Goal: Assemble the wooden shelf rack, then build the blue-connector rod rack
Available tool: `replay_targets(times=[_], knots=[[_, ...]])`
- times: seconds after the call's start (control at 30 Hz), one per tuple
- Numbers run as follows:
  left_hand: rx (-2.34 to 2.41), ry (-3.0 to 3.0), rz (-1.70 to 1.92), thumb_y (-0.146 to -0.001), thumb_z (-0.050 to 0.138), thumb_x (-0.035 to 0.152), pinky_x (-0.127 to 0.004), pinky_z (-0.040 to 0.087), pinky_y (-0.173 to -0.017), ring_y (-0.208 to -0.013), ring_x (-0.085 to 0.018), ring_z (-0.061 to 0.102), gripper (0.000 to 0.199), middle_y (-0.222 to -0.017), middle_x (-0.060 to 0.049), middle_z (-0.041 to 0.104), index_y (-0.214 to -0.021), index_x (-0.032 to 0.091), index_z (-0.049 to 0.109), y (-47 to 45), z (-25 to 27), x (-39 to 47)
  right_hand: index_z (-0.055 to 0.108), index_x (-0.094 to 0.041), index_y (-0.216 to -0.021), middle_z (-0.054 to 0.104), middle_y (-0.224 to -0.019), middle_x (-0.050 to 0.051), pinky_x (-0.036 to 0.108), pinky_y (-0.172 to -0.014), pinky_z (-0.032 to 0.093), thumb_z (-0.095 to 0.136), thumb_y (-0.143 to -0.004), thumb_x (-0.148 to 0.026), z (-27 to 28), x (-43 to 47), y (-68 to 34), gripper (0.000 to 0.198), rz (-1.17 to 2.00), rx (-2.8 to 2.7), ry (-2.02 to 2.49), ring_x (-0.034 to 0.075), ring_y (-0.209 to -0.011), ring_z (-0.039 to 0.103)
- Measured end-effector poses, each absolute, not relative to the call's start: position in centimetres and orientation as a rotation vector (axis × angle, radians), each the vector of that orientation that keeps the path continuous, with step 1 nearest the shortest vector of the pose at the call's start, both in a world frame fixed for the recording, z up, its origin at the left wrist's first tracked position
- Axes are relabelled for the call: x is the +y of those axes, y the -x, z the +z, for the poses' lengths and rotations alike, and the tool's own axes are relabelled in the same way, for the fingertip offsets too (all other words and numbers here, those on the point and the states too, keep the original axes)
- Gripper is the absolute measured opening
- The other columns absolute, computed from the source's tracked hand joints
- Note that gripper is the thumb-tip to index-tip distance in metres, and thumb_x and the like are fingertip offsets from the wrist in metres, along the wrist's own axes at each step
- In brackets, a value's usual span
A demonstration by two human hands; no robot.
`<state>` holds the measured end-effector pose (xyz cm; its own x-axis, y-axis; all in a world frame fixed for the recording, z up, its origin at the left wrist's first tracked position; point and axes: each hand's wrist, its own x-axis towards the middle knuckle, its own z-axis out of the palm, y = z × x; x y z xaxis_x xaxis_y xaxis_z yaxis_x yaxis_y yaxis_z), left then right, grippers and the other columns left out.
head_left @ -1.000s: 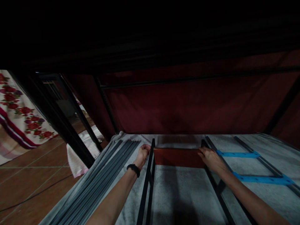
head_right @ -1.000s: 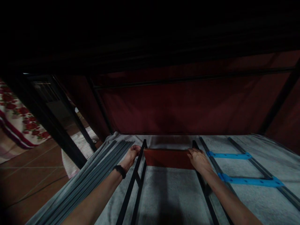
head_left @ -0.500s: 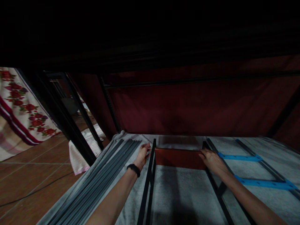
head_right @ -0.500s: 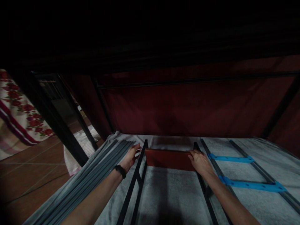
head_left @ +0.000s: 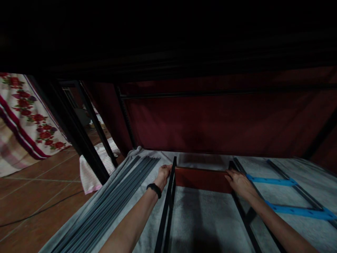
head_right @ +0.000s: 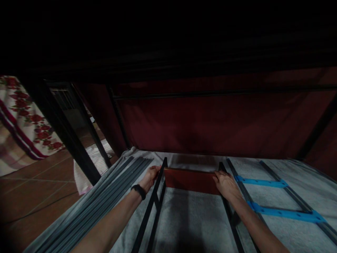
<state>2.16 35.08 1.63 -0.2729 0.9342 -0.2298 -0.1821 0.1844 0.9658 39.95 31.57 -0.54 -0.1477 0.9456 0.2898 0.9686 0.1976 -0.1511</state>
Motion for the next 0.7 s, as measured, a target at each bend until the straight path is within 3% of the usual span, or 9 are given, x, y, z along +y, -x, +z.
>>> replay_targets(times=[0.1, 0.2, 0.37, 0.5, 0.6, 0.7], knots=[[1.352, -0.768, 1.339, -0.066, 0.072, 0.017, -0.023, 0.040, -0.052, -0.052, -0.011, 0.054, 0.015, -0.059, 0.001, 0.060, -0.071, 0.018, 0.058, -2.0, 1.7, 35.0, 0.066, -0.016, -0.118, 0.071, -0.115, 0.014, 0.038, -0.099, 0.047, 0.042, -0.094, -0.028, -0.6, 31.6, -40.0, 0.036, -0.083, -2.151, 1.800, 0.024, -0.109, 0.066], [1.332, -0.743, 1.351, -0.067, 0.073, 0.023, -0.022, 0.041, -0.054, -0.058, -0.012, 0.058, 0.020, -0.066, 0.001, 0.064, -0.082, 0.018, 0.060, -1.6, 1.8, 34.8, 0.066, -0.015, -0.119, 0.070, -0.117, 0.014, 0.039, -0.101, 0.047, 0.040, -0.095, -0.029, -0.8, 31.6, -40.2, 0.038, -0.078, -2.161, 1.792, 0.025, -0.110, 0.066], [1.338, -0.749, 1.324, -0.066, 0.076, 0.031, -0.022, 0.033, -0.049, -0.047, -0.009, 0.047, 0.026, -0.054, 0.003, 0.054, -0.065, 0.017, 0.054, -1.7, 1.3, 35.0, 0.065, -0.014, -0.122, 0.068, -0.120, 0.015, 0.039, -0.105, 0.044, 0.040, -0.095, -0.031, -1.4, 31.7, -40.4, 0.041, -0.125, -2.160, 1.781, 0.025, -0.117, 0.062], [1.301, -0.771, 1.329, -0.064, 0.074, 0.021, -0.022, 0.038, -0.054, -0.053, -0.010, 0.053, 0.017, -0.062, 0.002, 0.060, -0.073, 0.016, 0.060, -1.7, 1.3, 35.0, 0.064, -0.012, -0.124, 0.067, -0.123, 0.016, 0.039, -0.106, 0.044, 0.038, -0.096, -0.031, -1.6, 31.7, -40.4, 0.043, -0.132, -2.158, 1.808, 0.026, -0.120, 0.061], [1.295, -0.762, 1.326, -0.067, 0.074, 0.030, -0.022, 0.039, -0.054, -0.056, -0.011, 0.056, 0.023, -0.066, 0.001, 0.062, -0.081, 0.017, 0.061, -1.5, 1.3, 34.7, 0.065, -0.014, -0.123, 0.068, -0.122, 0.015, 0.040, -0.107, 0.043, 0.039, -0.095, -0.031, -1.6, 31.7, -40.4, 0.041, -0.136, -2.170, 1.817, 0.026, -0.122, 0.060], [1.307, -0.765, 1.322, -0.068, 0.075, 0.039, -0.022, 0.035, -0.050, -0.050, -0.009, 0.049, 0.029, -0.058, 0.002, 0.057, -0.072, 0.017, 0.058, -1.6, 1.1, 34.7, 0.064, -0.014, -0.125, 0.067, -0.125, 0.015, 0.041, -0.108, 0.042, 0.040, -0.095, -0.030, -1.6, 31.7, -40.4, 0.042, -0.128, -2.164, 1.821, 0.026, -0.125, 0.058]])
